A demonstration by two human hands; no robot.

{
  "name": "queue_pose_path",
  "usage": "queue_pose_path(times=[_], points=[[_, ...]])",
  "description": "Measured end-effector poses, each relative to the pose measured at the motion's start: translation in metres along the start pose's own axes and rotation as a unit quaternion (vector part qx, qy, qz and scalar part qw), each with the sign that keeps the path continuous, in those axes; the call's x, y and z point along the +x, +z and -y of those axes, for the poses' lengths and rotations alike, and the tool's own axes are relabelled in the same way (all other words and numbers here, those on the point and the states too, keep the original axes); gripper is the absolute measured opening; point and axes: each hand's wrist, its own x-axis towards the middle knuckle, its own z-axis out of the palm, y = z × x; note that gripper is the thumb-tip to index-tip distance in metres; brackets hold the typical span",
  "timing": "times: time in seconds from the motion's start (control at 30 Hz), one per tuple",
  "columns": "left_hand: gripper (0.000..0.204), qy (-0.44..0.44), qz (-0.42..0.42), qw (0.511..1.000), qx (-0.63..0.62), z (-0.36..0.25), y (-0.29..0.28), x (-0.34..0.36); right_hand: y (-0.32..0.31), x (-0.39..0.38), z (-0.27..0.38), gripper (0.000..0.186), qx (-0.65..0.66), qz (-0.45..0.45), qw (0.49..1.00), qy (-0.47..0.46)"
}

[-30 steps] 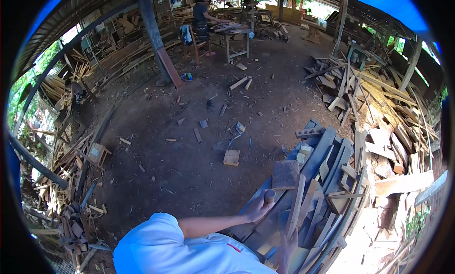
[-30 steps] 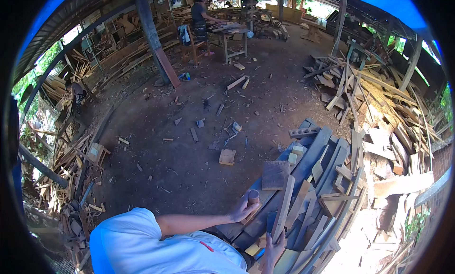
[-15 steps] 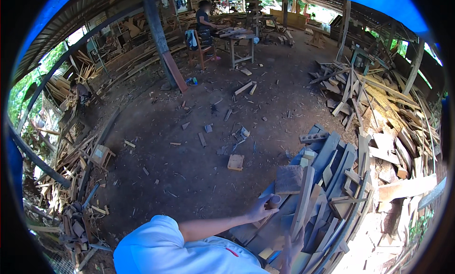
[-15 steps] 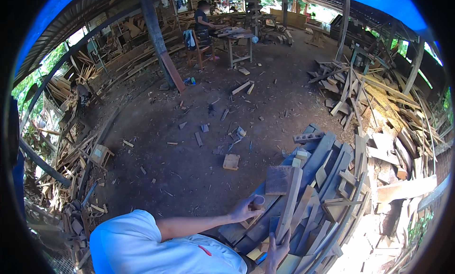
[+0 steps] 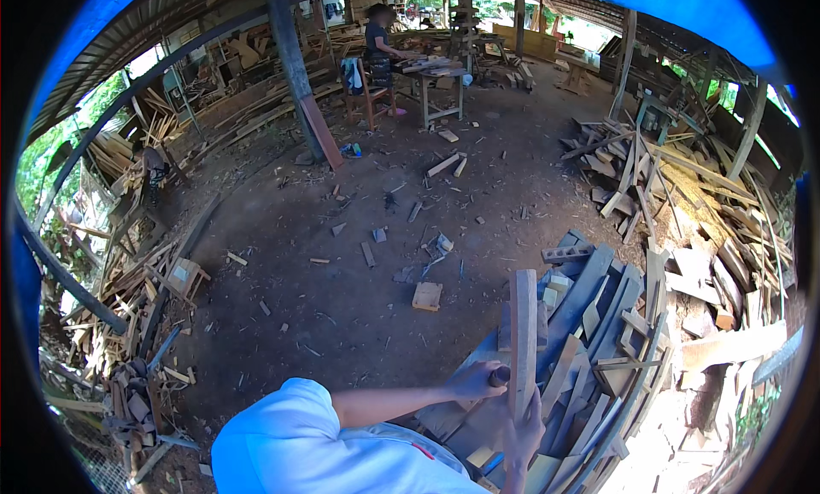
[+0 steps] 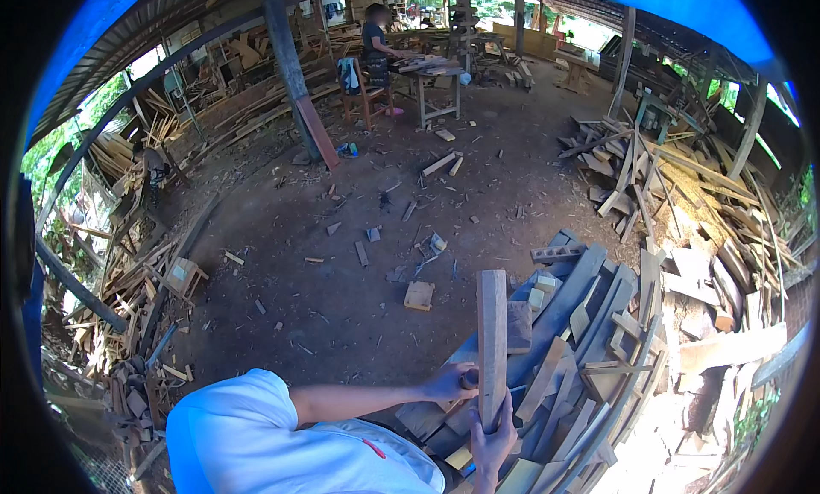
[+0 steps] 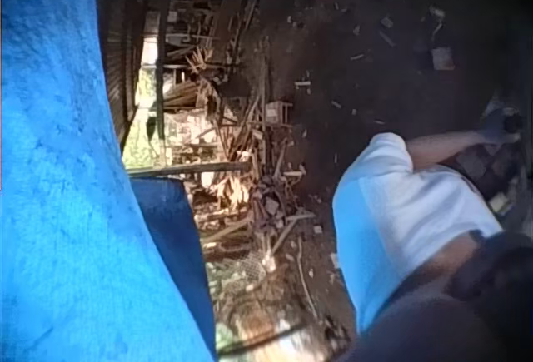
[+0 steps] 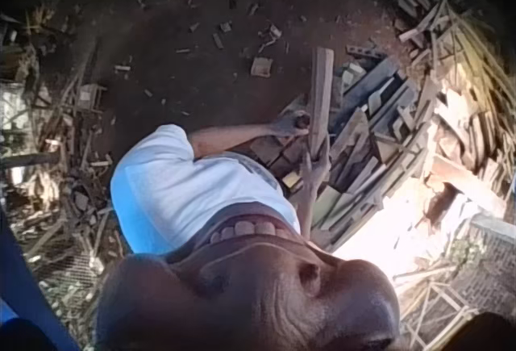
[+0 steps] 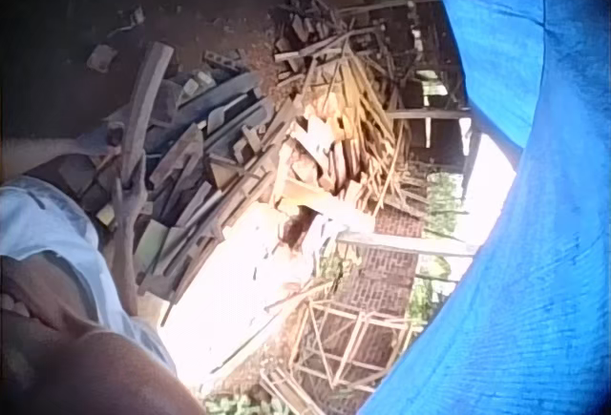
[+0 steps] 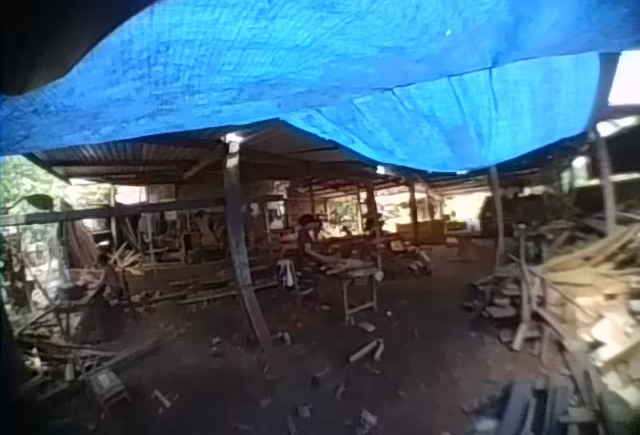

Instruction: Handling and inspecting wooden planks in a woodworking shop.

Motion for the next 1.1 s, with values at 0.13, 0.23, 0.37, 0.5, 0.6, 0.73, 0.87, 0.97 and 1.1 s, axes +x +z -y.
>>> queue_pose_path(times=[0.13, 0.23, 0.37, 0.5, 0.6, 0.73, 0.87, 0.97, 1.1], points=[[0.04, -0.015, -0.02, 1.0, 0.012, -0.002, -0.001, -0.001, 0.001, -0.003, 0.001, 0.071, 0.026, -0.021, 0.998, -0.057], [0.039, -0.031, 0.017, 0.999, 0.007, -0.016, -0.008, 0.0, 0.0, -0.005, -0.002, 0.072, -0.041, -0.007, 0.998, -0.047], [0.034, 0.018, 0.018, 1.0, -0.019, -0.005, -0.007, 0.004, 0.002, -0.005, 0.0, 0.074, -0.078, 0.003, 0.996, -0.032], [0.026, 0.028, 0.023, 0.997, -0.069, -0.003, -0.015, 0.008, 0.003, -0.005, 0.004, 0.072, -0.017, -0.02, 0.999, -0.038], [0.022, -0.003, 0.018, 0.996, -0.091, -0.008, -0.026, 0.011, 0.008, -0.006, -0.011, 0.071, 0.013, -0.057, 0.998, -0.028], [0.024, -0.038, -0.012, 0.995, -0.09, -0.009, -0.037, 0.01, 0.005, -0.012, -0.007, 0.07, 0.008, -0.055, 0.998, 0.005], [0.024, -0.047, -0.021, 0.99, -0.129, 0.0, -0.039, 0.015, 0.005, -0.016, -0.009, 0.069, 0.012, -0.056, 0.998, 0.028], [0.027, -0.08, -0.032, 0.989, -0.121, -0.002, -0.042, 0.013, 0.007, -0.02, -0.009, 0.069, 0.024, -0.069, 0.997, 0.023], [0.026, -0.095, -0.022, 0.987, -0.125, 0.001, -0.046, 0.005, 0.008, -0.022, -0.009, 0.067, 0.042, -0.046, 0.996, 0.069]])
